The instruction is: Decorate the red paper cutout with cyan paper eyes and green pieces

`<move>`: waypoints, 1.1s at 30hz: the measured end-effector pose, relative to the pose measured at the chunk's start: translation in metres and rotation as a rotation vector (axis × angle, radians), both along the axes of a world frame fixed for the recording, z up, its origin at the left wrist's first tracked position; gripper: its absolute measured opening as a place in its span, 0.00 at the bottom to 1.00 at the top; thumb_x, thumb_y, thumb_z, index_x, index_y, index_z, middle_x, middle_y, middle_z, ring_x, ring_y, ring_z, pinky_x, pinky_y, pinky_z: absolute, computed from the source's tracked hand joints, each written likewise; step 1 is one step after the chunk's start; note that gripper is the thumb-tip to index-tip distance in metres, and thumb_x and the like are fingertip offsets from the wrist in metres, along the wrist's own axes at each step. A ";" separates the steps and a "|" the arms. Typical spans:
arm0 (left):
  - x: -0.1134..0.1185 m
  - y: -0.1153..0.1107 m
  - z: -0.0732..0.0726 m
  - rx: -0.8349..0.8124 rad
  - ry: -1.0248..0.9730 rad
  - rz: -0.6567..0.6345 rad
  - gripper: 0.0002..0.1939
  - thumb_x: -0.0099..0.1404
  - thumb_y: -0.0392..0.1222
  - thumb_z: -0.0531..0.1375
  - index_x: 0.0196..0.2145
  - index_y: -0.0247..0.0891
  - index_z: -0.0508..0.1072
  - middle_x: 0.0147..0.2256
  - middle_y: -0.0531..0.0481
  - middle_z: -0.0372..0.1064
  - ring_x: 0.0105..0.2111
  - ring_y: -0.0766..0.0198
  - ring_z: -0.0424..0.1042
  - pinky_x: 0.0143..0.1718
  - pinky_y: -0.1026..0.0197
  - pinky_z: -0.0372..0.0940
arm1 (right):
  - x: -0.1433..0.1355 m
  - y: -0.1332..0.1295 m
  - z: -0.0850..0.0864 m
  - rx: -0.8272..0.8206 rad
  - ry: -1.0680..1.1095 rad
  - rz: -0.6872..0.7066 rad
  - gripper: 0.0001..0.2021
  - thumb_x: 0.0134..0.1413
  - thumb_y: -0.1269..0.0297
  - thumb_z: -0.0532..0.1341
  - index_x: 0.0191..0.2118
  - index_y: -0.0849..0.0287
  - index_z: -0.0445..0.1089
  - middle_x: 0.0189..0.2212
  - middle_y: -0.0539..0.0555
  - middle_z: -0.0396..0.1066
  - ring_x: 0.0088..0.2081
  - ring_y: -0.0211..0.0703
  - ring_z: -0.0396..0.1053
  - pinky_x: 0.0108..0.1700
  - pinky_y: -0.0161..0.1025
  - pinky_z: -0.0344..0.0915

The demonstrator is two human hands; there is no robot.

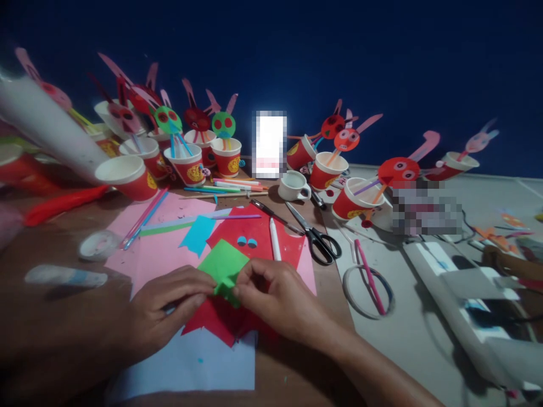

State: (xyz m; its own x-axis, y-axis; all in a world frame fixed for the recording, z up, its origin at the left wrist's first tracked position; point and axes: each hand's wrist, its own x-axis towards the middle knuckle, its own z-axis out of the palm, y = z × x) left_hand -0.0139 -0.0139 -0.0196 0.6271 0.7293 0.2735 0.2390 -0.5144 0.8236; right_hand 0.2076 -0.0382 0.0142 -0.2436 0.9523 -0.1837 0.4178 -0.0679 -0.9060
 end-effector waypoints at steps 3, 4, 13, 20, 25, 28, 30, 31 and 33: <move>0.003 -0.003 0.004 -0.434 -0.044 0.050 0.08 0.65 0.39 0.54 0.36 0.37 0.73 0.32 0.49 0.72 0.30 0.67 0.70 0.30 0.66 0.65 | -0.007 -0.003 -0.001 -0.213 0.453 -0.068 0.11 0.47 0.58 0.65 0.27 0.59 0.65 0.22 0.46 0.62 0.24 0.32 0.57 0.27 0.31 0.55; 0.004 -0.004 0.004 -0.580 -0.052 0.049 0.09 0.65 0.42 0.54 0.36 0.37 0.73 0.29 0.50 0.71 0.26 0.69 0.68 0.26 0.67 0.64 | -0.010 -0.004 -0.003 -0.245 0.552 -0.097 0.12 0.45 0.57 0.66 0.27 0.60 0.65 0.22 0.46 0.62 0.24 0.32 0.56 0.27 0.31 0.55; 0.013 -0.013 0.008 -0.950 -0.177 -0.072 0.11 0.61 0.47 0.59 0.30 0.35 0.69 0.22 0.56 0.64 0.20 0.73 0.62 0.22 0.70 0.56 | -0.037 -0.014 -0.023 -0.335 0.823 -0.158 0.15 0.41 0.56 0.69 0.26 0.59 0.65 0.18 0.43 0.60 0.21 0.32 0.61 0.26 0.32 0.57; 0.011 -0.009 0.007 -0.946 -0.191 0.016 0.10 0.58 0.44 0.60 0.26 0.35 0.66 0.21 0.56 0.64 0.18 0.74 0.60 0.19 0.70 0.53 | -0.034 -0.011 -0.022 -0.251 0.736 -0.102 0.13 0.48 0.55 0.66 0.30 0.60 0.66 0.21 0.45 0.61 0.23 0.31 0.58 0.27 0.31 0.54; 0.012 -0.012 0.010 -0.816 -0.062 0.106 0.10 0.58 0.44 0.58 0.25 0.36 0.65 0.20 0.58 0.59 0.19 0.73 0.57 0.19 0.70 0.50 | -0.029 -0.010 -0.019 -0.126 0.540 -0.068 0.12 0.50 0.56 0.64 0.29 0.60 0.66 0.24 0.47 0.62 0.25 0.33 0.56 0.28 0.32 0.54; 0.013 -0.014 0.010 -0.710 -0.004 0.112 0.09 0.58 0.43 0.57 0.24 0.35 0.65 0.20 0.57 0.58 0.20 0.71 0.56 0.21 0.68 0.52 | -0.030 -0.010 -0.019 -0.093 0.436 -0.104 0.11 0.50 0.59 0.62 0.26 0.60 0.64 0.22 0.46 0.61 0.26 0.34 0.57 0.29 0.33 0.56; 0.013 -0.013 0.010 -0.641 0.047 0.097 0.09 0.59 0.41 0.55 0.24 0.36 0.66 0.21 0.56 0.59 0.21 0.71 0.56 0.22 0.67 0.53 | -0.030 -0.009 -0.020 -0.108 0.413 -0.103 0.11 0.52 0.60 0.61 0.25 0.60 0.64 0.22 0.46 0.59 0.25 0.34 0.56 0.29 0.33 0.55; 0.013 -0.013 0.010 -0.614 0.074 0.085 0.09 0.59 0.41 0.55 0.24 0.36 0.66 0.21 0.56 0.59 0.22 0.70 0.56 0.23 0.67 0.53 | -0.030 -0.008 -0.020 -0.123 0.417 -0.094 0.11 0.52 0.60 0.60 0.25 0.60 0.63 0.21 0.46 0.58 0.25 0.33 0.55 0.28 0.33 0.54; 0.012 -0.012 0.011 -0.595 0.110 0.053 0.09 0.60 0.40 0.54 0.25 0.36 0.67 0.21 0.56 0.59 0.22 0.70 0.56 0.24 0.67 0.54 | -0.029 -0.007 -0.021 -0.151 0.435 -0.081 0.11 0.53 0.59 0.60 0.25 0.60 0.62 0.21 0.45 0.57 0.24 0.33 0.54 0.27 0.32 0.53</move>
